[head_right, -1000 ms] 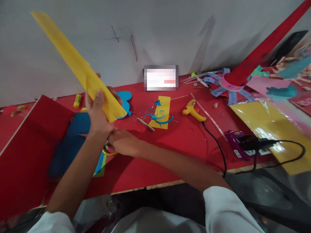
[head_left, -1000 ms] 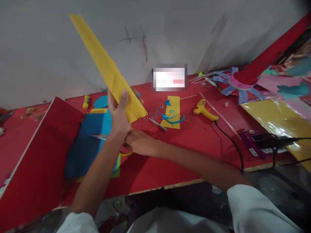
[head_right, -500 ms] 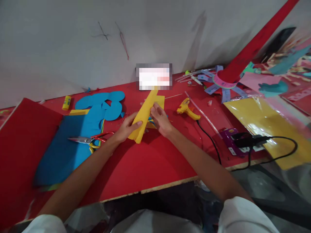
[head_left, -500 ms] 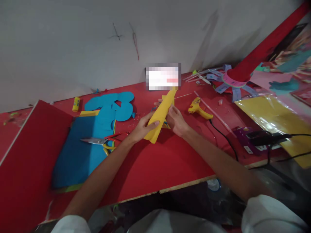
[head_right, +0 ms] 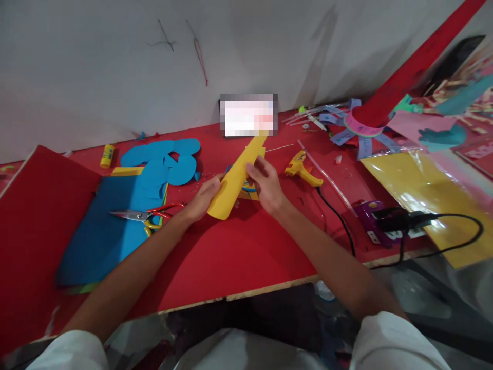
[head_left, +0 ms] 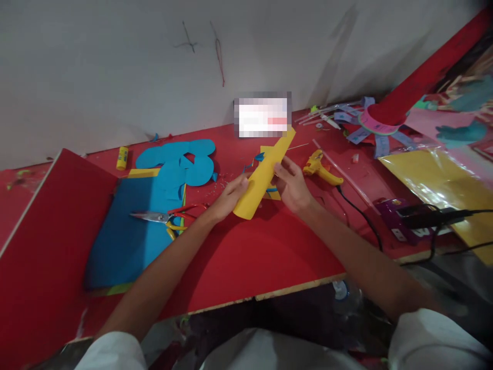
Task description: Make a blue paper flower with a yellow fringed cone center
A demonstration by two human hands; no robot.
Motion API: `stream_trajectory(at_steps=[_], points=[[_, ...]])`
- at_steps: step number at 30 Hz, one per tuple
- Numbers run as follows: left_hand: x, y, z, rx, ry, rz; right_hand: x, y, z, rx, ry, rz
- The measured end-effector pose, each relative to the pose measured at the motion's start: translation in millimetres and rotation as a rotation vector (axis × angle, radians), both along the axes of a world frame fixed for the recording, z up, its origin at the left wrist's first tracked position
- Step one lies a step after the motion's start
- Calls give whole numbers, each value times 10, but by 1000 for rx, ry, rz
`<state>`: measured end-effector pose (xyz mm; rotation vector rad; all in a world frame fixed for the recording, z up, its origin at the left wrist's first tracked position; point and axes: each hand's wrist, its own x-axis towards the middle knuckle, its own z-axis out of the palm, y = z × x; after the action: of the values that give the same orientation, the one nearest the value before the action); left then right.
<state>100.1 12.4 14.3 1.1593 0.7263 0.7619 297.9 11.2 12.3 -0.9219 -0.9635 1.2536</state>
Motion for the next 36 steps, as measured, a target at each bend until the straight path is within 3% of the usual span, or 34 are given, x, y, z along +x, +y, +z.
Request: stream_trajectory(at_steps=[5, 8, 15, 20, 29, 36], points=[[-33, 92, -41, 202, 49, 458, 91, 104, -82, -96, 180, -202], [-91, 113, -56, 314, 166, 620, 154, 146, -136, -114, 174, -255], [-106, 158, -147, 387, 203, 531, 129, 118, -187, -55, 179, -212], [-136, 233, -233, 417, 172, 615, 46, 82, -151, -16, 261, -242], [-149, 213, -167, 366, 22, 749, 5, 1, -163, -41, 249, -77], [-186, 207, -175, 384, 33, 845, -90, -72, -142, -43, 176, -37]])
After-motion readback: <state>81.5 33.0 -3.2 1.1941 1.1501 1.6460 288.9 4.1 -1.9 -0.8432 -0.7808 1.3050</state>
